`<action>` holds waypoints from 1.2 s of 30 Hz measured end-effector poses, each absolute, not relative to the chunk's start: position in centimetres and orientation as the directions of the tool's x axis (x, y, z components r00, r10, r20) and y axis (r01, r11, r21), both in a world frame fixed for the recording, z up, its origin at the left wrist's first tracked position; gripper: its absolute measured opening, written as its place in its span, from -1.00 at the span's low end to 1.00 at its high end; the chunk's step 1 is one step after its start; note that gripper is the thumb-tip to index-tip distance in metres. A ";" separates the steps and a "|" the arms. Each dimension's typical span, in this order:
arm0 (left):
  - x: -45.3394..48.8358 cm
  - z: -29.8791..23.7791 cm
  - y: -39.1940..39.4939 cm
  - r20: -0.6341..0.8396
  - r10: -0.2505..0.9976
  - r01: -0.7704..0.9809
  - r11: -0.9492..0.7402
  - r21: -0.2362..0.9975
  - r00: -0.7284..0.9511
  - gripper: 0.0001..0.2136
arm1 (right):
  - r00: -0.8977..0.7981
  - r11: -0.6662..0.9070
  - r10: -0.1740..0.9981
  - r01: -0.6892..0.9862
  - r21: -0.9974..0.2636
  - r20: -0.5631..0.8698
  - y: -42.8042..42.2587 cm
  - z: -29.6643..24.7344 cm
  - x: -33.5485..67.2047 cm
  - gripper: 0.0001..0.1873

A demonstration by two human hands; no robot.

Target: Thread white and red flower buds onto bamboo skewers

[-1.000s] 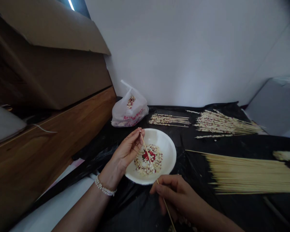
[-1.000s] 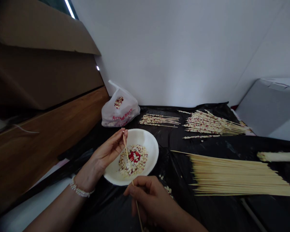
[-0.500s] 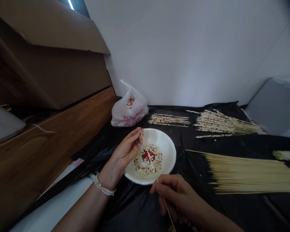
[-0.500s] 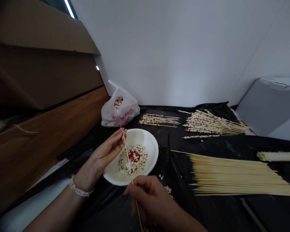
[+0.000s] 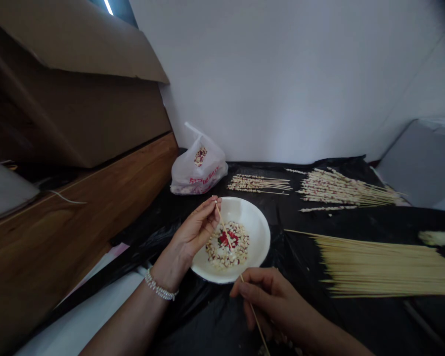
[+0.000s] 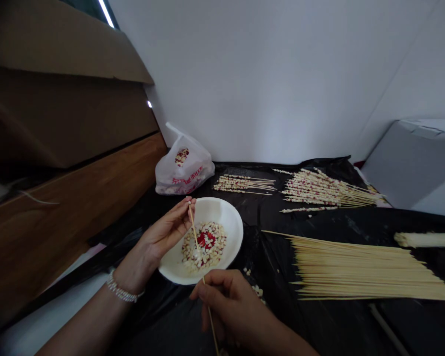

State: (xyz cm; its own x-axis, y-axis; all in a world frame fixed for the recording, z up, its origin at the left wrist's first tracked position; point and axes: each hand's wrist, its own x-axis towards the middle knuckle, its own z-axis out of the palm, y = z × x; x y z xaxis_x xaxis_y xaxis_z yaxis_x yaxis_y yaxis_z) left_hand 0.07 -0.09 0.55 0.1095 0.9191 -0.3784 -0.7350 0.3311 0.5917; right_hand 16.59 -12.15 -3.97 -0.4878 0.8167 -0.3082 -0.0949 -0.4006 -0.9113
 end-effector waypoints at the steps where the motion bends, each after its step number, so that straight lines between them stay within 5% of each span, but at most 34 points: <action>1: 0.1 0.6 -0.1 -0.381 0.918 -0.736 0.333 0.590 0.110 -0.78 | -0.489 -0.404 0.815 -0.096 -0.910 -0.310 -12.1 -4.0 16.6 -0.51; 26: 0.1 0.0 -0.2 -0.299 0.954 -0.604 0.255 0.755 0.029 -0.79 | -0.503 -0.435 0.811 -0.176 -0.883 -0.299 -12.3 -4.1 16.5 -0.50; 36: 0.1 -0.5 0.0 -0.281 0.956 -0.671 0.263 0.694 0.084 -0.83 | -0.412 -0.273 0.884 -0.068 -0.960 -0.222 -11.9 -4.8 16.5 -0.58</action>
